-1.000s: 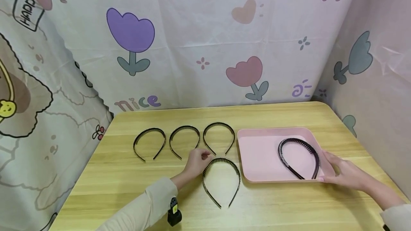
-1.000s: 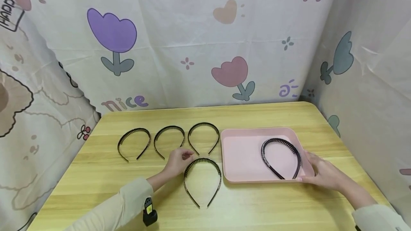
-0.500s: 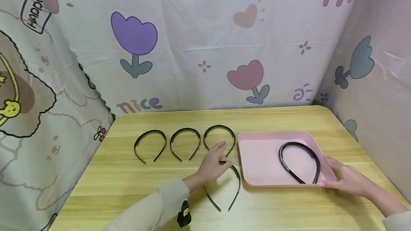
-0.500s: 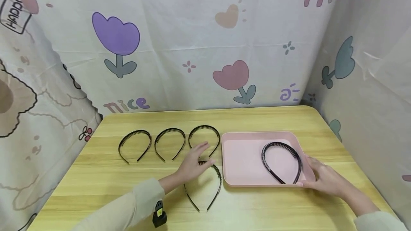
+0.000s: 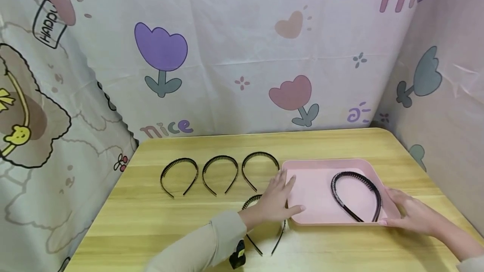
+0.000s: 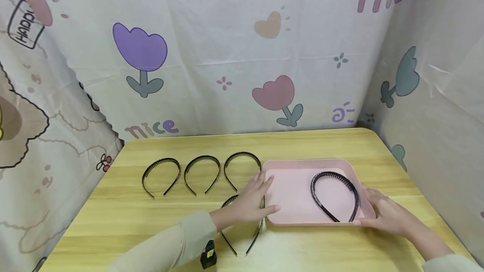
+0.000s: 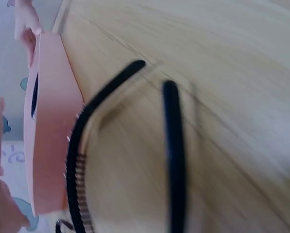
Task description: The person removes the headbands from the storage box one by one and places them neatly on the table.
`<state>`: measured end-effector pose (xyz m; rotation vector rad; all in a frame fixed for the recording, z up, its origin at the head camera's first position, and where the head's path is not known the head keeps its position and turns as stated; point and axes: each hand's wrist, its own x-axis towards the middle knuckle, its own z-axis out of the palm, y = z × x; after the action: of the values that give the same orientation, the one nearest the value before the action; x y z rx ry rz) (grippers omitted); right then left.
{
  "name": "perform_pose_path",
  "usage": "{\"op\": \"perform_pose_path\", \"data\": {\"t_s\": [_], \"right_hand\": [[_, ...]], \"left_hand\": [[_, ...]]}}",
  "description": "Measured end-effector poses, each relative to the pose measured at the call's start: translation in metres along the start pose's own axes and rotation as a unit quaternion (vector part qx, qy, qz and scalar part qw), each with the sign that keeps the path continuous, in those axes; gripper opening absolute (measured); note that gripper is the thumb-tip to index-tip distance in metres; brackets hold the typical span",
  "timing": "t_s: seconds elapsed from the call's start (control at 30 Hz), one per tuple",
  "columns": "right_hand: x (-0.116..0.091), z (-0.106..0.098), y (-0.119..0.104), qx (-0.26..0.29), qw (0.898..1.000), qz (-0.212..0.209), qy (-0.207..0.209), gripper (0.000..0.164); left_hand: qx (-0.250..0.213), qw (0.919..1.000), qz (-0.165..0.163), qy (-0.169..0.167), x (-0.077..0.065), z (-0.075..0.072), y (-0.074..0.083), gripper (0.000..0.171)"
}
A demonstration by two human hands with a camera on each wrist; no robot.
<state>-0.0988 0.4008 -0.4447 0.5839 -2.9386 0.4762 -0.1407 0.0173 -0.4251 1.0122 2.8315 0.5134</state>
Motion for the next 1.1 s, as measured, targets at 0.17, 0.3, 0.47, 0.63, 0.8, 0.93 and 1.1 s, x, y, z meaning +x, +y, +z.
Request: {"op": "perform_pose_path", "data": {"t_s": [0.17,0.3,0.47,0.63,0.8,0.93,1.1], "right_hand": [[-0.001,-0.001,-0.001,-0.008,1.0,-0.003,0.001,0.09],[0.0,-0.003,0.0,-0.009,1.0,-0.009,0.007,0.09],[0.002,-0.005,-0.001,-0.008,1.0,-0.017,0.011,0.091],[0.004,-0.005,-0.003,-0.002,1.0,-0.015,0.003,0.092],[0.004,-0.005,-0.004,-0.004,1.0,-0.004,-0.004,0.092],[0.003,-0.006,-0.005,-0.002,1.0,0.004,-0.009,0.093],[0.002,-0.007,-0.006,0.003,1.0,0.016,-0.019,0.093]], "left_hand": [[0.071,0.9975,-0.001,0.0,0.014,0.008,0.012,0.084],[0.076,0.9971,-0.002,-0.001,0.023,0.012,0.02,0.084],[0.042,0.9991,-0.011,-0.001,0.033,0.011,0.029,0.083],[0.0,0.9995,-0.028,0.017,0.044,0.011,0.038,0.081],[-0.044,0.9972,-0.044,0.042,0.055,0.015,0.045,0.078],[-0.074,0.9941,-0.056,0.056,0.063,0.019,0.052,0.074],[-0.107,0.9899,-0.063,0.068,0.075,0.022,0.062,0.067]]}}
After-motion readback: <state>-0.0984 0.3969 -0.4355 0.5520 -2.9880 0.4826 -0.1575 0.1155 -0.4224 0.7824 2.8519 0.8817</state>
